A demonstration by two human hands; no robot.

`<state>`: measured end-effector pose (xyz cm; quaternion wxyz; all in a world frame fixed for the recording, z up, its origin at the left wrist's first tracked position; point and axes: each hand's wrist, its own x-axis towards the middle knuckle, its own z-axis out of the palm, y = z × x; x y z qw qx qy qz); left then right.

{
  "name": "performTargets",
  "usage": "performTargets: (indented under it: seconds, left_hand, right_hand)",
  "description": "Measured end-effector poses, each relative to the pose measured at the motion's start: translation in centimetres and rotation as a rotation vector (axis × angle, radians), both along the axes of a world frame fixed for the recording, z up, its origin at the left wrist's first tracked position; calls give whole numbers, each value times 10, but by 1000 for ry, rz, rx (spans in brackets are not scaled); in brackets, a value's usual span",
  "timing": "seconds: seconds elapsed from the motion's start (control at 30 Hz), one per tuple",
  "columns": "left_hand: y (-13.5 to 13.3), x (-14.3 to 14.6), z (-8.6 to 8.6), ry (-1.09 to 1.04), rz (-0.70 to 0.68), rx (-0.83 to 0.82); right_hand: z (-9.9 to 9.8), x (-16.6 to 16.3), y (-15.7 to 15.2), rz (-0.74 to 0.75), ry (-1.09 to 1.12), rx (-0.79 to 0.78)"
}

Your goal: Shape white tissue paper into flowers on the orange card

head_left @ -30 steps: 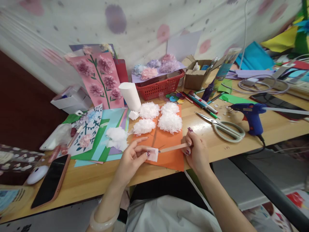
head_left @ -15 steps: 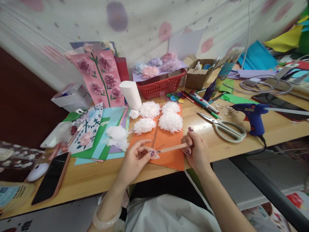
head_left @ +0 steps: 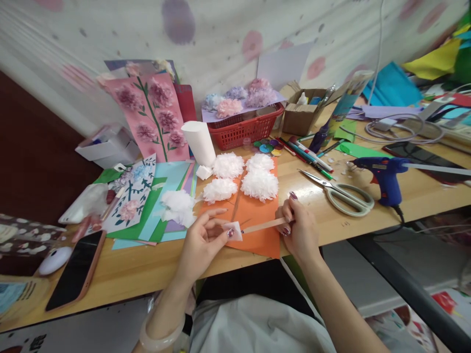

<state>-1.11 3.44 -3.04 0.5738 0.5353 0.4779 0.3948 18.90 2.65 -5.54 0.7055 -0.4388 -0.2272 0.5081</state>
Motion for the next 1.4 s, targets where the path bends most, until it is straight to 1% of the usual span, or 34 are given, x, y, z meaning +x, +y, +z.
performTargets:
  seconds: [0.13,0.3,0.47,0.6,0.77,0.9,1.13,1.23,1.4]
  left_hand:
    - [1,1,-3,19,-39,-27]
    - [-1,1,0,14,-53,-33]
    - [1,-1,-3,0,-22,-11]
    - [2,-1,-4,5,-4,-1]
    - [0,3,-4,37,20,11]
    - [-1,7,-3,50,-18,-3]
    - [-2,8,-4,6,-97,-50]
    - [-3,6,-5,-33,-110,-90]
    - [-3,6,-6,-94,-102,-95]
  right_hand:
    - [1,1,0,-18,20,16]
    - [0,1,0,-11,-15,23]
    - [0,1,-1,-35,9,16]
    - [0,1,-2,-21,21,-8]
    - [0,1,-1,-8,22,6]
    - [0,0,-1,4,2,15]
    - [-2,-1,-2,10,-44,31]
    - [-2,-1,-3,-3,-56,31]
    - [-2,0,-3,-9,-32,17]
